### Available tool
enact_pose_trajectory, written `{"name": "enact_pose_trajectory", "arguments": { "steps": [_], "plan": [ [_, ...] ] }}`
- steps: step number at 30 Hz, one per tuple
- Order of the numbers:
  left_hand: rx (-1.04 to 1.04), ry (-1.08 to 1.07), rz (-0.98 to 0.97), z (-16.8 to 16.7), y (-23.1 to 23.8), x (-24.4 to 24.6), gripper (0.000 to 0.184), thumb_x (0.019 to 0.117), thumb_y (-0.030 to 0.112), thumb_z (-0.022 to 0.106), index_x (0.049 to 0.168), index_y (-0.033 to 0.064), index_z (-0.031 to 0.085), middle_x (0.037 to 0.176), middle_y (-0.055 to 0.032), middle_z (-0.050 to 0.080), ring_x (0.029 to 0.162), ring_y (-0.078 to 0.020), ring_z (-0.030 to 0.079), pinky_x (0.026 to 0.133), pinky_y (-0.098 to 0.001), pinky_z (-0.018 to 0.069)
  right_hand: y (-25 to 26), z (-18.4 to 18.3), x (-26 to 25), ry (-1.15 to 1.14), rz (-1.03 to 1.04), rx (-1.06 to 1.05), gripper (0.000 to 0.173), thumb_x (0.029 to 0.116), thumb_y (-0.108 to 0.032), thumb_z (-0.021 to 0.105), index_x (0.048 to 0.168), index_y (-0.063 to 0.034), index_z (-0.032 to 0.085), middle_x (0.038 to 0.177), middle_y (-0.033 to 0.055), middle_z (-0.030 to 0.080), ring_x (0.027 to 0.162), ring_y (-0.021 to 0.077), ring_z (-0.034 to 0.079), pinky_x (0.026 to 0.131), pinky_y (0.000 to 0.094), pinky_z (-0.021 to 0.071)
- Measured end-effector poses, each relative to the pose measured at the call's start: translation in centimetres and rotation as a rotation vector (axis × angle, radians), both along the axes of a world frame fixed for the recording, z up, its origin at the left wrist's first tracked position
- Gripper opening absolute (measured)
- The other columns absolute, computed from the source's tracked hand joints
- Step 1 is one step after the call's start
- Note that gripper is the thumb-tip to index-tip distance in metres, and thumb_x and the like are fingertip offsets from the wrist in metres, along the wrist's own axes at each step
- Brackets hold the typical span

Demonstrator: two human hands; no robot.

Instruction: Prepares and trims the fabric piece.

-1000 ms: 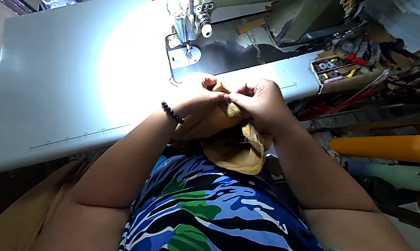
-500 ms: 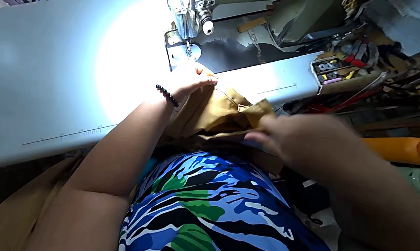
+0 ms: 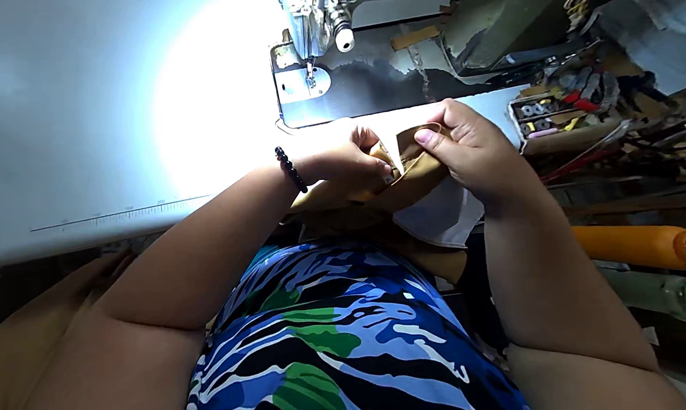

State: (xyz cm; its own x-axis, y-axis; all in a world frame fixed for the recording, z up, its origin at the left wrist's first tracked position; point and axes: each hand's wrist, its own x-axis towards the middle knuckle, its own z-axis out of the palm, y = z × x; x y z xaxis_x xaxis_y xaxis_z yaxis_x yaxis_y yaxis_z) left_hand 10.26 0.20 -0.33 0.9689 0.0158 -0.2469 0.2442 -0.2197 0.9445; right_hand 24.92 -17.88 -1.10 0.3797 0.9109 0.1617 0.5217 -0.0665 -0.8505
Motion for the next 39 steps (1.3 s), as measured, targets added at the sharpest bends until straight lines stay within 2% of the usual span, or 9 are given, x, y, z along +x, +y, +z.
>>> {"name": "enact_pose_trajectory", "arguments": {
  "steps": [12,28,30,31,33,35,36,37,39],
  "plan": [
    [-0.14,0.027,-0.018,0.2,-1.0,0.2,0.012,0.0948,-0.003,0.065,0.085,0.004,0.063,0.071,0.0037,0.067,0.064,-0.0001,0.064,0.064,-0.0172,0.0546,0.6,0.4,-0.5,-0.035,-0.008,-0.121,0.008,0.1019,-0.02,0.059,0.098,-0.0138,0.063,0.088,-0.0038,0.065,0.081,-0.0007,0.062,0.074,0.0206,0.051],
    [-0.159,0.028,-0.027,0.2,-1.1,0.4,0.009,0.0943,-0.004,0.064,0.09,0.0028,0.064,0.073,0.0035,0.069,0.067,-0.0001,0.066,0.066,-0.0174,0.0559,0.3,1.1,-0.4,-0.119,0.021,-0.127,0.012,0.1018,-0.022,0.059,0.095,-0.0135,0.063,0.085,-0.0034,0.063,0.078,0.0008,0.06,0.072,0.0231,0.0489],
    [-0.1,-0.02,0.003,0.0,-1.0,0.4,0.007,0.0949,-0.003,0.064,0.092,0.003,0.065,0.072,0.0045,0.068,0.066,0.0011,0.064,0.066,-0.0167,0.0552,-1.2,1.3,0.6,-0.009,0.216,0.043,0.03,0.1072,-0.034,0.047,0.088,-0.0169,0.064,0.078,-0.0097,0.059,0.07,-0.0036,0.057,0.063,0.0161,0.0476],
    [-0.022,-0.052,0.033,-0.2,-0.7,0.3,0.002,0.0947,0.002,0.068,0.095,0.0028,0.069,0.074,0.0037,0.07,0.067,0.001,0.065,0.066,-0.0177,0.0552,-2.1,1.4,1.2,0.129,0.314,0.145,0.047,0.1085,-0.05,0.038,0.085,-0.0211,0.066,0.073,-0.0137,0.062,0.064,-0.005,0.058,0.059,0.0147,0.0493],
    [0.089,-0.1,0.087,-0.5,0.0,0.3,0.008,0.0956,0.011,0.071,0.1,0.0051,0.073,0.08,0.0017,0.073,0.072,-0.0005,0.067,0.07,-0.0204,0.0565,-3.1,1.1,1.4,0.306,0.267,0.292,0.061,0.1013,-0.07,0.031,0.08,-0.0255,0.066,0.067,-0.0146,0.064,0.058,-0.0013,0.06,0.055,0.0196,0.0516],
    [0.132,-0.121,0.13,-0.8,0.1,0.4,0.009,0.0961,0.013,0.071,0.1,0.0058,0.073,0.083,0.0015,0.073,0.075,-0.0003,0.067,0.073,-0.0204,0.0563,-2.7,-0.3,0.4,0.242,0.014,0.273,0.037,0.1055,-0.051,0.045,0.094,-0.0217,0.064,0.082,-0.0115,0.068,0.075,0.0028,0.066,0.071,0.0252,0.0577],
    [0.158,-0.126,0.147,-0.8,0.0,0.5,0.009,0.0961,0.014,0.071,0.1,0.0061,0.074,0.083,0.0017,0.073,0.075,0.0002,0.067,0.073,-0.02,0.0558,-2.1,-1.2,-0.4,0.189,-0.061,0.201,0.023,0.1034,-0.033,0.054,0.109,-0.0118,0.061,0.094,-0.005,0.069,0.087,0.0058,0.068,0.08,0.0283,0.0585],
    [0.189,-0.132,0.159,-0.9,-0.2,0.7,0.009,0.0958,0.015,0.072,0.099,0.0069,0.074,0.082,0.0023,0.072,0.074,0.0008,0.066,0.072,-0.0201,0.0548,-1.4,-2.0,-1.4,0.158,-0.123,0.148,0.026,0.0987,-0.022,0.062,0.118,-0.0039,0.062,0.101,0.0011,0.069,0.093,0.0073,0.068,0.083,0.0283,0.0582],
    [0.249,-0.13,0.173,-1.1,-0.4,1.0,0.009,0.0947,0.018,0.074,0.097,0.0087,0.075,0.083,0.0024,0.073,0.075,0.0004,0.066,0.073,-0.0217,0.0548,-0.2,-3.4,-3.0,0.137,-0.238,0.136,0.017,0.0944,-0.013,0.07,0.108,-0.0033,0.068,0.095,0.0008,0.071,0.086,0.0015,0.068,0.079,0.0203,0.0576]
  ]
}}
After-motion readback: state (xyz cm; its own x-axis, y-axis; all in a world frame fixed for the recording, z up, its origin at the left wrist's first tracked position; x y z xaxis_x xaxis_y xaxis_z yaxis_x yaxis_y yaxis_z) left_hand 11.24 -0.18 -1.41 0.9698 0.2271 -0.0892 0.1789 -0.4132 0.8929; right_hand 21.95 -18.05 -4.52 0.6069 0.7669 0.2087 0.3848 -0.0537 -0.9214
